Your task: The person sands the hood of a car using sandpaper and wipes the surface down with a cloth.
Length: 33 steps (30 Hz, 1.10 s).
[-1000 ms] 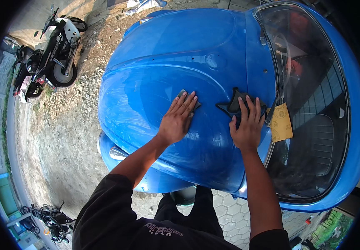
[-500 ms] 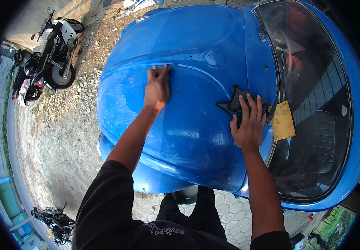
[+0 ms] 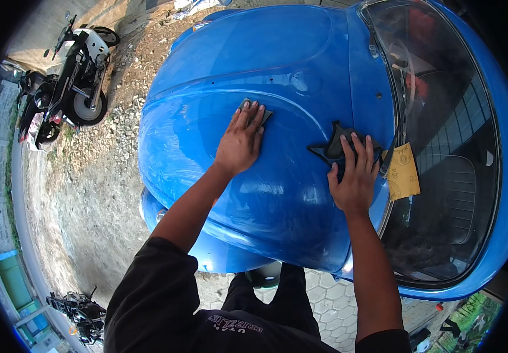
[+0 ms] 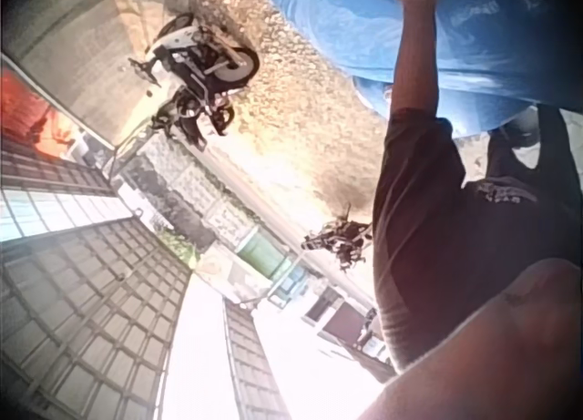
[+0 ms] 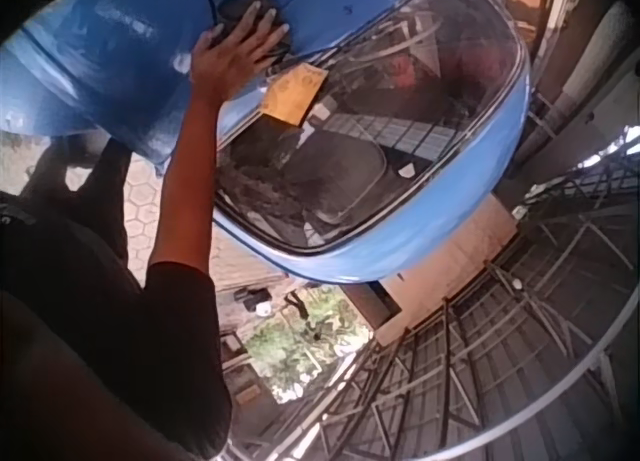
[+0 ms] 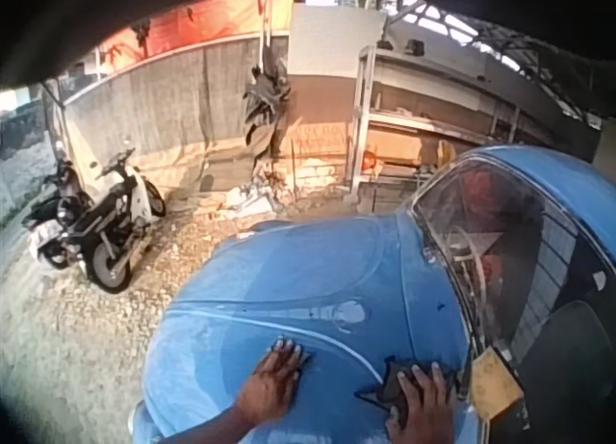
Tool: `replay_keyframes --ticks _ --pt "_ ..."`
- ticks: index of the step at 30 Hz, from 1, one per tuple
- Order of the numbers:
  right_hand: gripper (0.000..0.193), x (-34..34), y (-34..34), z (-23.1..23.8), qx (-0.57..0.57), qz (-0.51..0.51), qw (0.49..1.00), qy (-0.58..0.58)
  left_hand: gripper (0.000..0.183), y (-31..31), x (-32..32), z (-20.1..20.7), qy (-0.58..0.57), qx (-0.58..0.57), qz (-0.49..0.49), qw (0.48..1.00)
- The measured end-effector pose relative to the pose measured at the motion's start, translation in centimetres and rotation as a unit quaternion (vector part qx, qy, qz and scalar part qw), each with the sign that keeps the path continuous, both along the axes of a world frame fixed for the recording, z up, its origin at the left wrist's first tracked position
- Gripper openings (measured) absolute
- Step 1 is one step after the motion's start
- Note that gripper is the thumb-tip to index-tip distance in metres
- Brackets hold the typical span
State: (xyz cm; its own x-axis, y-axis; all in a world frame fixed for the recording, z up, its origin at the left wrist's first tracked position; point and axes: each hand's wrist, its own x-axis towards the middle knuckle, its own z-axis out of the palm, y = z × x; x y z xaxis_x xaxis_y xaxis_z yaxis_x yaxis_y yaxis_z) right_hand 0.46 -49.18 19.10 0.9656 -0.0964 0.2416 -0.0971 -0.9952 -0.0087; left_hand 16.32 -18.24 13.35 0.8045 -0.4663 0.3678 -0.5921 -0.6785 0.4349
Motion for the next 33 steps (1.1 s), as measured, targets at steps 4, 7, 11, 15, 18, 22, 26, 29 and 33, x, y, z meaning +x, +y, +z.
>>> replay_keyframes --ticks 4,7,11,15,18,22,26,29,33 --pt "0.077 0.1 0.4 0.0 -0.005 -0.003 1.000 -0.004 0.056 9.0 7.1 -2.8 0.035 0.048 0.182 0.982" --pt "0.078 1.0 1.2 0.0 0.012 0.019 0.999 -0.028 0.059 13.1 9.4 -4.1 0.095 0.023 0.311 0.945" --pt "0.078 0.3 0.4 -0.3 0.002 0.008 1.000 -0.012 0.057 -0.2 1.4 -1.1 0.036 0.000 0.069 0.997" --pt "0.078 -0.4 -0.1 0.0 -0.015 -0.008 1.000 -0.003 0.057 -0.8 0.3 0.0 0.044 -0.018 0.037 0.998" --pt "0.078 1.3 1.3 0.0 0.005 0.006 1.000 -0.020 0.058 13.1 9.4 -5.6 0.059 0.004 0.315 0.947" --pt "0.079 0.7 1.0 0.2 0.015 0.006 1.000 -0.012 0.059 7.0 7.9 -4.2 0.064 0.038 0.338 0.938" --pt "0.079 0.4 0.6 -0.2 0.005 0.006 1.000 -0.006 0.057 -9.8 -6.4 0.6 0.037 -0.033 -0.018 0.999" --pt "0.079 -0.2 -0.2 -0.3 -0.002 -0.009 1.000 -0.001 0.056 -7.8 -4.8 0.7 0.036 -0.046 -0.024 0.998" --pt "0.079 0.3 0.4 0.3 0.005 -0.002 1.000 -0.003 0.056 9.6 8.7 -3.8 0.053 -0.016 0.257 0.965"
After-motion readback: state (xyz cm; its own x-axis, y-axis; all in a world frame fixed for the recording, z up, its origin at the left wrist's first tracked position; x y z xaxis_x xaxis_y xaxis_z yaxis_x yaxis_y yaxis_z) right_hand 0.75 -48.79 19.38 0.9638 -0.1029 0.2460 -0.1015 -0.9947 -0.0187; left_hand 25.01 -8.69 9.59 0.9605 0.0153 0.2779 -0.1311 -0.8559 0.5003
